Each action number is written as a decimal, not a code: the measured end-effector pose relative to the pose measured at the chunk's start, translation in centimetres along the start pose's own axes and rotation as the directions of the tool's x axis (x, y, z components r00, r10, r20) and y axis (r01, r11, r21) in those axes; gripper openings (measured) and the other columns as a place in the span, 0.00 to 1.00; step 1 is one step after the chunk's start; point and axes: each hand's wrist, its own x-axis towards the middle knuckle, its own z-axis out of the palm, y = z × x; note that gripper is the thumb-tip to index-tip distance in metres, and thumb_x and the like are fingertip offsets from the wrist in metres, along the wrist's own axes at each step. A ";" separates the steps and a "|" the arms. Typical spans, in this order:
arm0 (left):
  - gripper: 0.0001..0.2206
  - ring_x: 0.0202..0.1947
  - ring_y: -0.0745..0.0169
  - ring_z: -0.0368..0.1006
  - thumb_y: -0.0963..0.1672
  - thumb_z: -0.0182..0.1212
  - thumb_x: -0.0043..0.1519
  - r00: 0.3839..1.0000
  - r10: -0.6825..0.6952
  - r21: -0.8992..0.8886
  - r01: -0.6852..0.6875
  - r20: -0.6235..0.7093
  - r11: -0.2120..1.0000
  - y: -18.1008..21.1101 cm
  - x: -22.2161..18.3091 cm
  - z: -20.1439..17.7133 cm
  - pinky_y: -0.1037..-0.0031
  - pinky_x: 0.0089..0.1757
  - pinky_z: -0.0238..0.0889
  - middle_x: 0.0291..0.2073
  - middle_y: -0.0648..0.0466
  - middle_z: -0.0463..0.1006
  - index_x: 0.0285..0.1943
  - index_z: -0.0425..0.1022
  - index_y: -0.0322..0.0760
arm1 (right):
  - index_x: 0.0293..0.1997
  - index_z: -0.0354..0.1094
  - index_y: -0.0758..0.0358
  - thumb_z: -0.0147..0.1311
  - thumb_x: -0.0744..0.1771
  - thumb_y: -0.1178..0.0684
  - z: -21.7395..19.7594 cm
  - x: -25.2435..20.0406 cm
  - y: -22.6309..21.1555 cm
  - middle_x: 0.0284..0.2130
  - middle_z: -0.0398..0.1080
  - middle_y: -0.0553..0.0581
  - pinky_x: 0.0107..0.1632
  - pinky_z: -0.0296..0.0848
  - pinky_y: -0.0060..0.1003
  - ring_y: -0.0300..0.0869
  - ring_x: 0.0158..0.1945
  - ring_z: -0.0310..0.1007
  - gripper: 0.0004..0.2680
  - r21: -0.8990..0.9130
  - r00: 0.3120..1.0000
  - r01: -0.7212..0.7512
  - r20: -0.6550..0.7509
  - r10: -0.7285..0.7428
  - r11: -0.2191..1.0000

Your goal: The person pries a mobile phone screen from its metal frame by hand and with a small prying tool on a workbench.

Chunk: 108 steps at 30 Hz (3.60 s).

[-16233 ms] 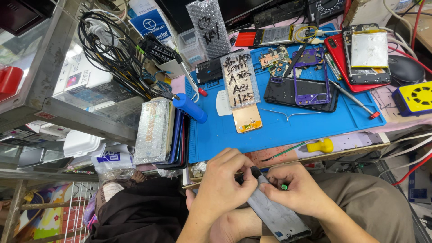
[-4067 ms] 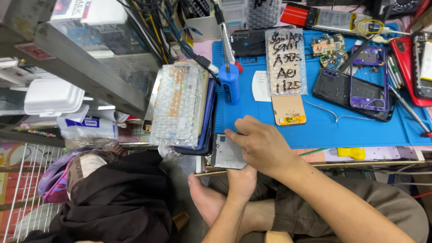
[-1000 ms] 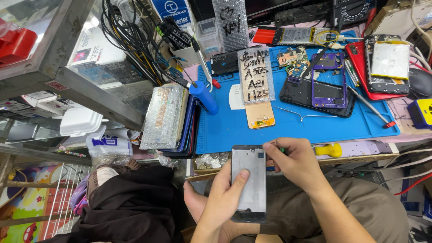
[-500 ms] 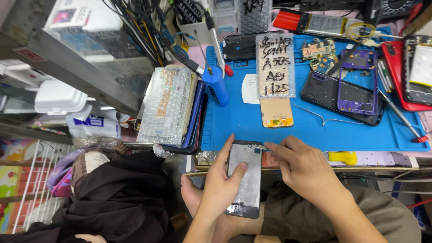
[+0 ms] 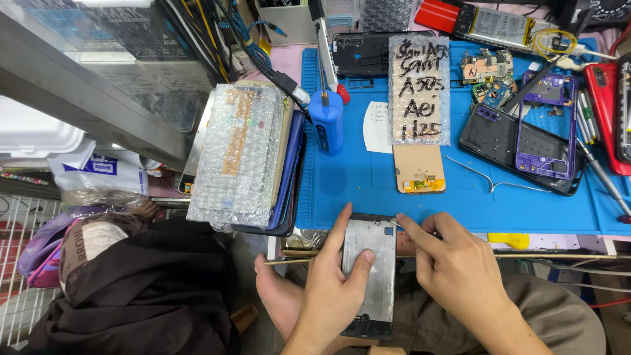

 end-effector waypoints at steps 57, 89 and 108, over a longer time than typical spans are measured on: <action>0.33 0.52 0.66 0.76 0.40 0.62 0.59 0.982 -0.161 -0.027 0.165 0.102 0.986 1.0 1.2 -1.0 0.79 0.56 0.62 0.54 0.46 0.82 0.76 0.57 0.34 | 0.48 0.78 0.51 0.61 0.58 0.57 -0.3 3.2 1.0 0.28 0.69 0.53 0.25 0.69 0.45 0.48 0.24 0.72 0.15 -0.012 0.955 0.273 0.120 -0.269 0.962; 0.33 0.58 0.64 0.74 0.39 0.62 0.58 0.987 -0.121 -0.049 0.126 0.102 0.991 0.7 1.2 -1.0 0.77 0.59 0.60 0.58 0.45 0.79 0.76 0.58 0.31 | 0.44 0.81 0.51 0.57 0.59 0.59 0.4 3.6 -0.7 0.25 0.70 0.52 0.24 0.70 0.46 0.51 0.23 0.73 0.12 0.064 0.988 0.111 0.096 -0.117 0.992; 0.33 0.61 0.59 0.74 0.41 0.62 0.59 0.992 -0.089 -0.051 0.093 0.086 0.994 0.3 1.1 -1.0 0.74 0.59 0.62 0.59 0.41 0.79 0.77 0.58 0.33 | 0.43 0.80 0.50 0.57 0.59 0.57 0.4 4.5 -2.2 0.24 0.67 0.54 0.24 0.70 0.48 0.51 0.22 0.71 0.12 -0.040 0.977 0.181 0.126 -0.175 0.983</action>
